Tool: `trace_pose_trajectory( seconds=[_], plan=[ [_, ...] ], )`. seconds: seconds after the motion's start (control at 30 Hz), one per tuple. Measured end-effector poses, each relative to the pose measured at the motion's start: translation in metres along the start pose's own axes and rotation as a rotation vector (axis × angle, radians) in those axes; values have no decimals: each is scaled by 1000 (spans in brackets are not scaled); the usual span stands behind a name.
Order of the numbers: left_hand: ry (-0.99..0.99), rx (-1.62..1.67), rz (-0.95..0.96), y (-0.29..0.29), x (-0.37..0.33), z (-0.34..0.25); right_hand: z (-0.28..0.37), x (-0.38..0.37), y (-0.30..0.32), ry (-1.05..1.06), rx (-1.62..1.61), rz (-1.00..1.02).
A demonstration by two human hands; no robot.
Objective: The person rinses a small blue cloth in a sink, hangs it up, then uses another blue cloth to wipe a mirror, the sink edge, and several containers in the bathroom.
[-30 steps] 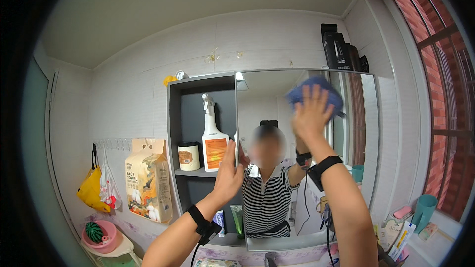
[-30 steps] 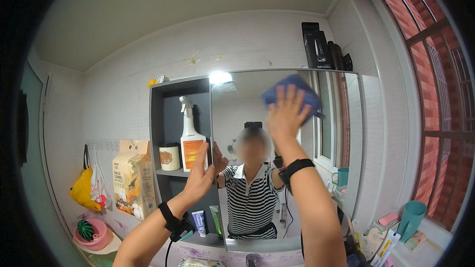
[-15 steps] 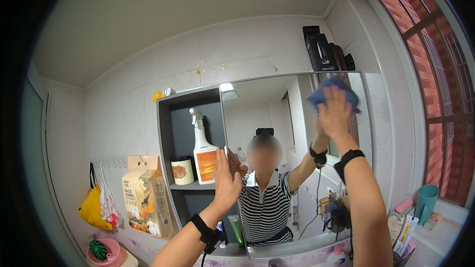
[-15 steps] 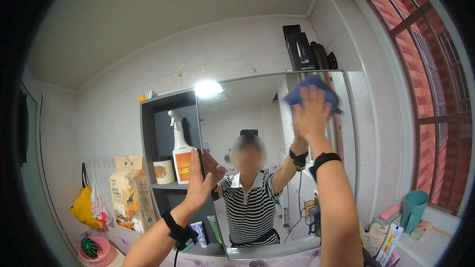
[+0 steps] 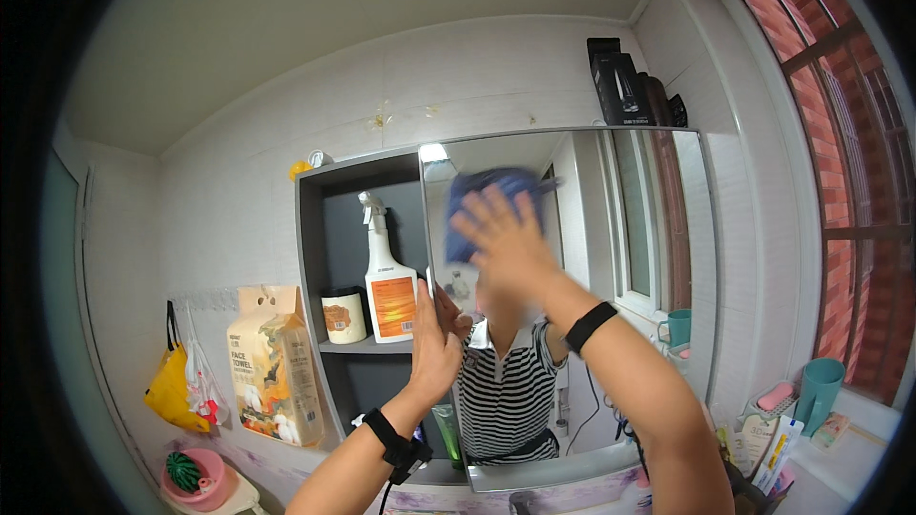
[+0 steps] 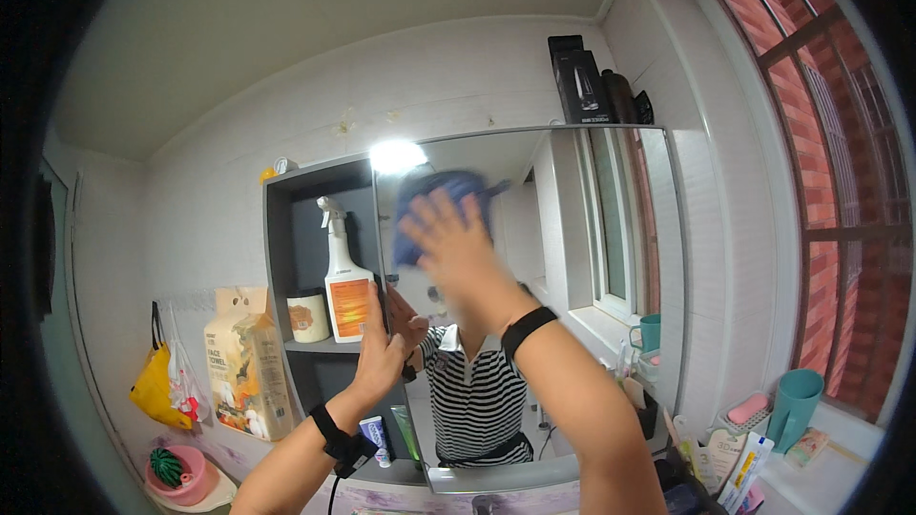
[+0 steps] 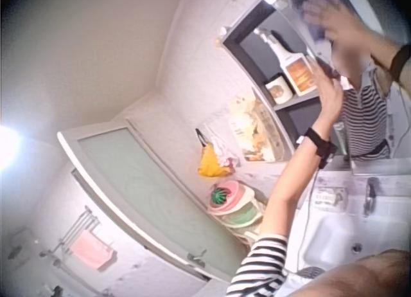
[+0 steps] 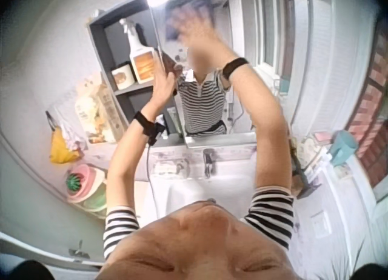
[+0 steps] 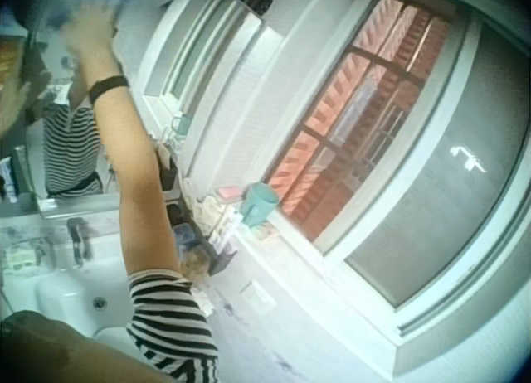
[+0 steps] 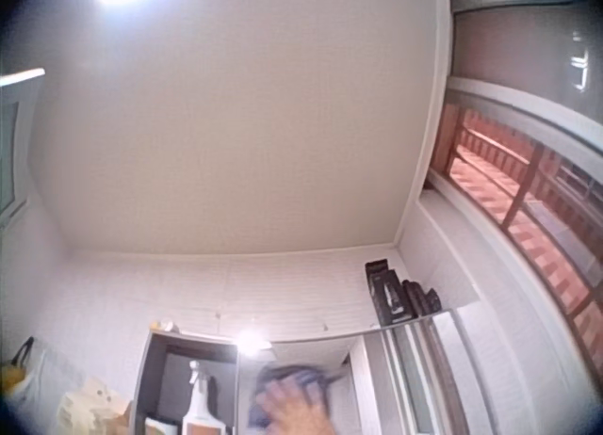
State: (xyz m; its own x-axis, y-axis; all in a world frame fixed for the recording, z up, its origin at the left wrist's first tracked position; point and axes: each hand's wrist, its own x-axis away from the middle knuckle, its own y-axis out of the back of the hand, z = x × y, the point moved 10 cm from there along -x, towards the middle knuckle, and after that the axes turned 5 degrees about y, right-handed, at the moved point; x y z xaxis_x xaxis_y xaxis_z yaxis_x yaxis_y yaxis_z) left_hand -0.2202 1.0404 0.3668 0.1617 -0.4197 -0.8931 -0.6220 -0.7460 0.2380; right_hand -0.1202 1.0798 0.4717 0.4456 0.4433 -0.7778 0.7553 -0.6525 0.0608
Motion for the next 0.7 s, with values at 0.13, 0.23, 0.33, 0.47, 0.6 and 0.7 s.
trace_pose_trajectory(
  seconds=[0.13,0.23,0.33,0.47,0.6,0.7],
  plan=[
    [-2,-91,-105,-4,-2,-15,17,2,6,279,-193,89],
    [-141,-335,-97,-11,-3,-29,-76,8,36,-34,-23,-36],
    [-85,-235,-64,-14,-1,-33,-190,72,68,-512,181,-79],
    [-10,-110,-23,-4,0,-33,-282,154,87,-1155,103,4],
    [-1,-20,7,-3,-2,-30,-282,136,74,-1307,15,30],
    [0,199,58,-6,-2,-34,-240,74,59,-1084,127,-12]
  ],
)
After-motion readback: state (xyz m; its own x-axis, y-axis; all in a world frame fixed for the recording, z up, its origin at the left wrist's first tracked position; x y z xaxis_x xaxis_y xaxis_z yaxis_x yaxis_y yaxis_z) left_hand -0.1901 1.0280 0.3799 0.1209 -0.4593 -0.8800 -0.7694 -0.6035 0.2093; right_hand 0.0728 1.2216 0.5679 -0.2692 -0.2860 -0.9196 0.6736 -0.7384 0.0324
